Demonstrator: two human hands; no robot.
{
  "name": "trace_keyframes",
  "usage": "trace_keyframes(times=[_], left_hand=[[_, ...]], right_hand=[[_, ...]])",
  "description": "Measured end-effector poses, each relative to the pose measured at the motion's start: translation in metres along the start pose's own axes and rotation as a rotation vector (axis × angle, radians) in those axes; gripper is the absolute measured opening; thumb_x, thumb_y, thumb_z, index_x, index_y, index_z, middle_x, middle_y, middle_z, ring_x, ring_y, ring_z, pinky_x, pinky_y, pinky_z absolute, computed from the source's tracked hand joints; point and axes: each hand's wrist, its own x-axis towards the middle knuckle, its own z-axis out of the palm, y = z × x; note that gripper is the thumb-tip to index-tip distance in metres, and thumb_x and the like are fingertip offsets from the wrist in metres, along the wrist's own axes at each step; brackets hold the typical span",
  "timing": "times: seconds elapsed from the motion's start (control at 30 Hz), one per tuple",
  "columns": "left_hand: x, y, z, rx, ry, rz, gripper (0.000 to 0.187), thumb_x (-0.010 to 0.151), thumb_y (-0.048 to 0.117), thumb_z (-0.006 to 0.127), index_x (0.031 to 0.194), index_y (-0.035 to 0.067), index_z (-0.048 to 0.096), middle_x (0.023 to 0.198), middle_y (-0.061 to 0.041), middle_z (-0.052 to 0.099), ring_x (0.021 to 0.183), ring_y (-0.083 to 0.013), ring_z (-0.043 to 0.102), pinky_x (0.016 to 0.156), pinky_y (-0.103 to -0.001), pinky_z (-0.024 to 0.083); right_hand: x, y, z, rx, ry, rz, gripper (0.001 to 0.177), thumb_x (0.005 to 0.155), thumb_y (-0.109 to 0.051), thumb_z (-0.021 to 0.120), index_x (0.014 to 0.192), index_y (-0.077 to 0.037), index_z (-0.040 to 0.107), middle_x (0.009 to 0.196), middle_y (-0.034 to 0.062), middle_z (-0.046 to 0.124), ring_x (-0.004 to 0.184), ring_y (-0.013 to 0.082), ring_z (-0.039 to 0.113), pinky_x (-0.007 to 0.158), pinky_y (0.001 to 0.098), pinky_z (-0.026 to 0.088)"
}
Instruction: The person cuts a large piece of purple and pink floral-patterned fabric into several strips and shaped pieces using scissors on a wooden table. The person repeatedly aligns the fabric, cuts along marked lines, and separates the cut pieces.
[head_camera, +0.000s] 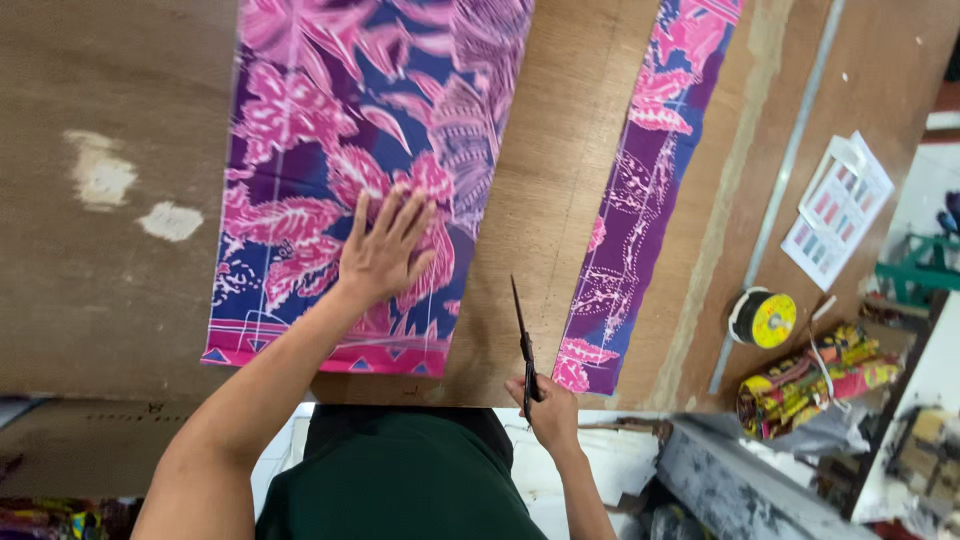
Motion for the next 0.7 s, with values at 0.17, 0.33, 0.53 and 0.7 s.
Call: trace_keyframes(times=[0.17,0.33,0.53,0.7], left_hand=[[-0.038,0.008,-0.003,0.009,0.095,-0.017,0.066,0.102,0.051,0.049,0.156,0.013,0.048,0.165,-0.005,0.040,0.156,-0.0247,0.028,0.127,-0.056,0.009],[-0.120,0.073,0.010,-0.021,0.153,-0.306,0.056,0.102,0.042,0.053,0.151,0.015,0.052,0.162,-0.006,0.044,0.154,-0.0254,0.029,0.126,-0.055,0.009],[-0.202,0.180,0.004,-0.317,0.174,-0.392,0.051,0.099,0.035,0.060,0.145,0.012,0.056,0.145,-0.007,0.058,0.141,-0.0261,0.048,0.117,-0.051,0.032],[-0.223,0.233,0.030,-0.958,0.002,-0.933,0.039,0.098,0.038,0.061,0.129,0.017,0.069,0.121,-0.001,0.075,0.113,-0.0189,0.071,0.097,-0.035,0.056]], right_hand=[[0.016,0.003,-0.009,-0.126,-0.189,-0.101,0.034,0.082,-0.038,0.081,0.092,-0.006,0.079,0.060,0.0042,0.067,0.054,0.0108,0.064,0.052,0.0280,0.049],[0.075,0.005,-0.037,-0.292,-0.482,-0.266,0.036,0.084,-0.037,0.080,0.092,-0.003,0.075,0.062,0.0025,0.064,0.055,0.0105,0.062,0.052,0.0288,0.049],[0.137,0.001,-0.076,-0.506,-0.698,-0.358,0.037,0.087,-0.036,0.079,0.085,0.000,0.070,0.063,0.0040,0.061,0.055,0.0109,0.056,0.050,0.0300,0.044],[0.157,-0.010,-0.098,-0.546,-0.872,-0.368,0.037,0.086,-0.038,0.076,0.084,-0.002,0.070,0.065,0.0017,0.064,0.058,0.0092,0.056,0.053,0.0279,0.045]])
